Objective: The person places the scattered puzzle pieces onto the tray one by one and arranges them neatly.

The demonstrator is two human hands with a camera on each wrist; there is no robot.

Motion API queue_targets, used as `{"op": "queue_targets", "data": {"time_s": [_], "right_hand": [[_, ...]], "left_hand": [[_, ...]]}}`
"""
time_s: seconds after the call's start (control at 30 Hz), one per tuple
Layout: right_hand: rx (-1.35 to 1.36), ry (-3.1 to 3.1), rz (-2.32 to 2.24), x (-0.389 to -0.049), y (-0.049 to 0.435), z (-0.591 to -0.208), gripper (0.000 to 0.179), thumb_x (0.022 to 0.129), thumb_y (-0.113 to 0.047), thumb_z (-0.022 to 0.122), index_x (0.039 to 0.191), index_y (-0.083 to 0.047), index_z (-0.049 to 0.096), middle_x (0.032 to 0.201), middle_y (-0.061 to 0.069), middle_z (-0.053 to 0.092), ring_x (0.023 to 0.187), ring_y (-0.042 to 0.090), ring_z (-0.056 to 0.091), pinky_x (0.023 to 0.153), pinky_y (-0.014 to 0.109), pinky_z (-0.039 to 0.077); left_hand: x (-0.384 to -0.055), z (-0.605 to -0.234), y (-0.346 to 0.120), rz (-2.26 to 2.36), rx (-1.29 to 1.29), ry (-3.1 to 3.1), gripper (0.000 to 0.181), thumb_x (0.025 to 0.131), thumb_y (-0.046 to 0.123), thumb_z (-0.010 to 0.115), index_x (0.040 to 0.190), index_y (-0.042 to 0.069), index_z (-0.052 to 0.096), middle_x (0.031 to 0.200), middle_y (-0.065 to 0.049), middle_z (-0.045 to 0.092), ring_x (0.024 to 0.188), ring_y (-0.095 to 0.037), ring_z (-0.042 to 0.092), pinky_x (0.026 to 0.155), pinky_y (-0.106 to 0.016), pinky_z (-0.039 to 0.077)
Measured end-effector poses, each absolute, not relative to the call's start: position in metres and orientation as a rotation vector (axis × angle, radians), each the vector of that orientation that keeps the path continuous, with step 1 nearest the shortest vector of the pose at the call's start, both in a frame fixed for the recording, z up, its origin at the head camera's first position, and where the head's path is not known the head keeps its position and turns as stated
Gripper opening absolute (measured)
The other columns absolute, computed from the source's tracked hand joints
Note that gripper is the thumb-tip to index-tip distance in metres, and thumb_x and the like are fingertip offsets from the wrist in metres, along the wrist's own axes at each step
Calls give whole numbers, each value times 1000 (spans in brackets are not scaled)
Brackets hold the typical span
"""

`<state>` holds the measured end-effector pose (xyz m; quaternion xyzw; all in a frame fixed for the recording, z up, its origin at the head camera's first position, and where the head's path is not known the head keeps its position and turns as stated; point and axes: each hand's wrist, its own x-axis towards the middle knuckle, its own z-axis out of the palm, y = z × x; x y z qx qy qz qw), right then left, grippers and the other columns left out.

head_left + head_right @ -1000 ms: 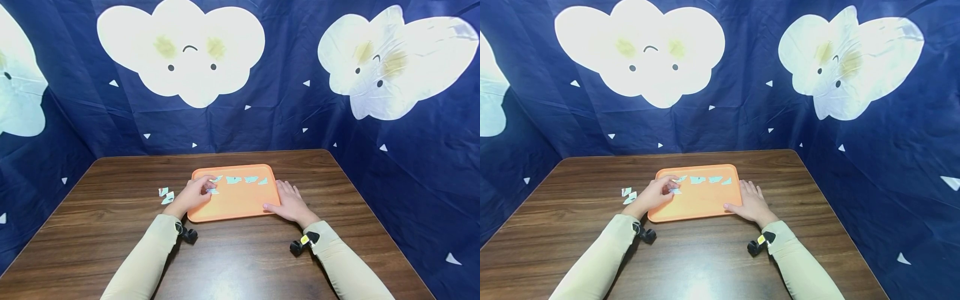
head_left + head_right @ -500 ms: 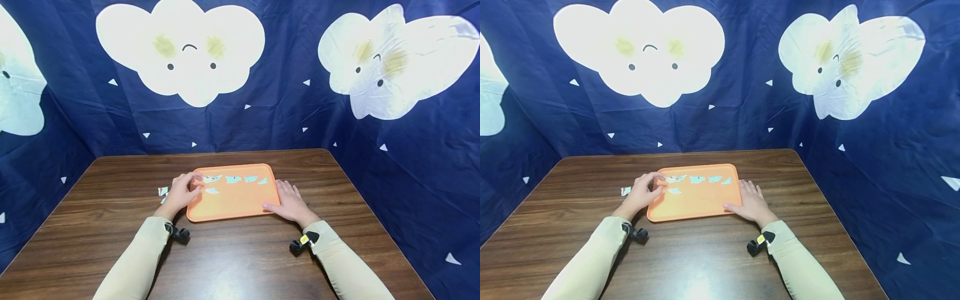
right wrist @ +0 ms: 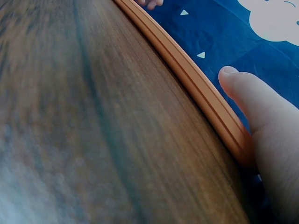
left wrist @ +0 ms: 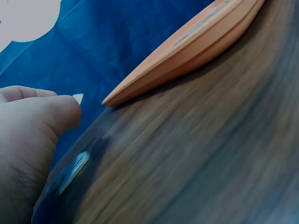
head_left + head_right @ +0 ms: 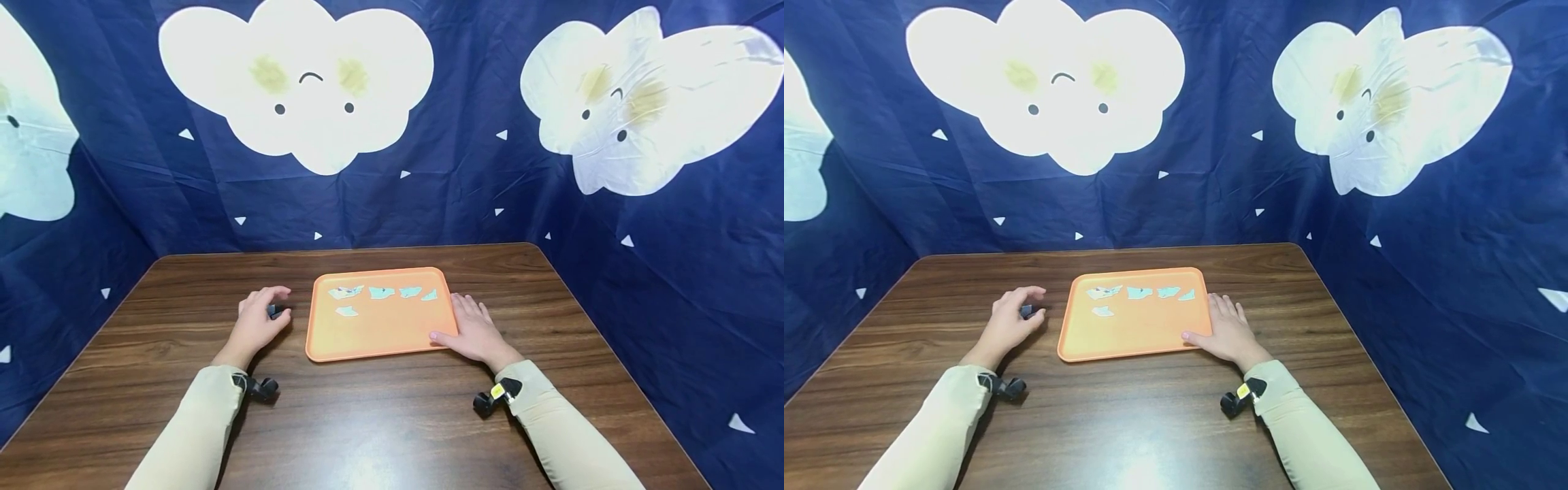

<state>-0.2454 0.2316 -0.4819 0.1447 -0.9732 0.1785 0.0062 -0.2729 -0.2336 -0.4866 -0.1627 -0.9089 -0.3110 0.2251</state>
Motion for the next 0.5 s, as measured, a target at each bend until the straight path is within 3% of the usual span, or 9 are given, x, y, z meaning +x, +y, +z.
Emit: {"op": "queue_targets", "data": {"time_s": [0.5], "right_hand": [[457, -3031, 547, -245, 232, -482, 112, 85, -77, 54, 159, 0, 21, 165, 18, 25, 153, 38, 16, 121, 58, 8]], "left_hand": [[-271, -493, -269, -831, -243, -2624, 32, 90, 10, 67, 121, 2, 61, 114, -21, 62, 107, -46, 51, 84, -62, 28]]}}
